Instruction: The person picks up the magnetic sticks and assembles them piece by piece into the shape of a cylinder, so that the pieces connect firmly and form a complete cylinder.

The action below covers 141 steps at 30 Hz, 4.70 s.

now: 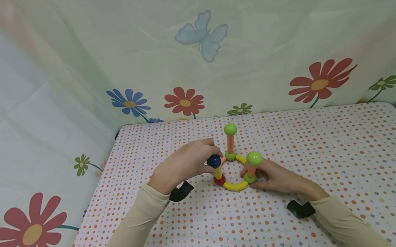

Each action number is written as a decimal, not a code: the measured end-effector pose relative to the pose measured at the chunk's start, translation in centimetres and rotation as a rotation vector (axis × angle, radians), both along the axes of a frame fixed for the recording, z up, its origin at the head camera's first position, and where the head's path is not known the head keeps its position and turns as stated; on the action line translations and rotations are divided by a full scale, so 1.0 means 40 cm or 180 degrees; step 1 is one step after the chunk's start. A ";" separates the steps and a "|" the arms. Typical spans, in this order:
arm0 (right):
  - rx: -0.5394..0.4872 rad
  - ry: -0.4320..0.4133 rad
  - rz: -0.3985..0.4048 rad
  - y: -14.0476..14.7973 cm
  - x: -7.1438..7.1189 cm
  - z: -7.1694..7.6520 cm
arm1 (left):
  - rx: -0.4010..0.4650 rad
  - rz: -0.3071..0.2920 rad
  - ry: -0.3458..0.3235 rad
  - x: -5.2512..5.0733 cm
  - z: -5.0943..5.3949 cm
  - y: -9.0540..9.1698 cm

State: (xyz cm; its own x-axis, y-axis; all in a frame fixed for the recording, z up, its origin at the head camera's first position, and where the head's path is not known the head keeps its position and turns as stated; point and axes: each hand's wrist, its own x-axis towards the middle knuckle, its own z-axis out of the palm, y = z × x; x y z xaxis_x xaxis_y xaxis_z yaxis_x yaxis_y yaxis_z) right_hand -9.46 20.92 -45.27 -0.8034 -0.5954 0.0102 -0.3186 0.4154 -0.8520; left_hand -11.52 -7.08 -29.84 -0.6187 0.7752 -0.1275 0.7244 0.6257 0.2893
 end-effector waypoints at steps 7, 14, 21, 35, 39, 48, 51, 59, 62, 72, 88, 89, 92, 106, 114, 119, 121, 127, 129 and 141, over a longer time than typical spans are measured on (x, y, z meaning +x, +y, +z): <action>-0.0031 0.0018 -0.0003 0.002 0.000 -0.001 | 0.0032 0.0013 0.0020 0.004 -0.003 -0.005; -0.0060 0.0024 0.0039 0.004 -0.001 -0.007 | 0.0019 0.0133 -0.0054 0.009 -0.009 -0.020; 0.0122 0.0067 -0.0030 0.015 0.011 0.015 | 0.0436 0.0534 -0.0326 -0.013 -0.002 -0.095; 0.0474 0.0506 -0.0262 0.093 -0.012 0.109 | 0.0898 0.1632 -0.0405 -0.047 -0.249 -0.144; 0.0456 0.0757 -0.0334 0.077 -0.041 0.156 | 0.0945 0.1869 -0.0166 -0.050 -0.288 -0.138; 0.0216 0.0984 -0.0434 0.016 -0.094 0.235 | 0.0739 0.1873 0.0068 -0.053 -0.321 -0.090; 0.0153 0.1004 -0.0400 -0.010 -0.105 0.255 | 0.0505 0.1895 0.0161 -0.051 -0.322 -0.076; 0.0243 0.0986 -0.0251 -0.070 -0.141 0.291 | 0.0537 0.2044 0.0179 -0.052 -0.311 -0.072; 0.0270 0.0985 -0.0180 -0.082 -0.154 0.286 | 0.0785 0.2046 -0.0051 -0.061 -0.302 -0.074; 0.0221 0.1090 -0.0218 -0.082 -0.168 0.270 | 0.1686 0.1895 -0.0868 -0.118 -0.194 -0.062; 0.0065 0.1159 -0.0246 -0.069 -0.171 0.256 | 0.2103 0.1546 -0.1860 -0.150 -0.127 0.014; 0.0074 0.1169 -0.0251 -0.069 -0.169 0.258 | 0.2108 0.1550 -0.1874 -0.152 -0.128 0.014; 0.0125 0.1232 -0.0299 -0.068 -0.158 0.272 | 0.2174 0.1518 -0.1951 -0.159 -0.137 0.009; 0.0770 0.1699 0.0627 -0.199 -0.026 0.364 | 0.2547 0.1446 -0.2546 -0.170 -0.156 -0.017; 0.0976 0.1860 0.0632 -0.220 -0.030 0.345 | 0.2572 0.1495 -0.2528 -0.170 -0.155 -0.017; 0.1096 0.1781 0.0520 -0.221 -0.037 0.347 | 0.2594 0.1549 -0.2571 -0.170 -0.150 -0.012; 0.1139 0.1761 0.0484 -0.222 -0.038 0.349 | 0.2582 0.1584 -0.2583 -0.169 -0.147 -0.010; 0.1123 0.1843 0.0448 -0.224 -0.042 0.348 | 0.2513 0.1661 -0.2594 -0.169 -0.141 -0.009; 0.1108 0.1877 0.0442 -0.223 -0.042 0.346 | 0.2488 0.1664 -0.2584 -0.169 -0.141 -0.009; 0.0443 0.1957 -0.0242 -0.139 -0.035 0.399 | 0.2383 0.1598 -0.2410 -0.161 -0.159 -0.019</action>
State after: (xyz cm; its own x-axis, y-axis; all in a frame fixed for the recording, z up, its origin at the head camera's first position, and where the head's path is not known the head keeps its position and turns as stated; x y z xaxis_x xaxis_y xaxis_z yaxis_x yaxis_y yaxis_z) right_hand -10.85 15.36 -29.32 -0.7156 -0.5657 0.4098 -0.6977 0.5498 -0.4593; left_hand -17.98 -7.84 -36.19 -0.8380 0.5037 -0.2099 -0.0692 0.2834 0.9565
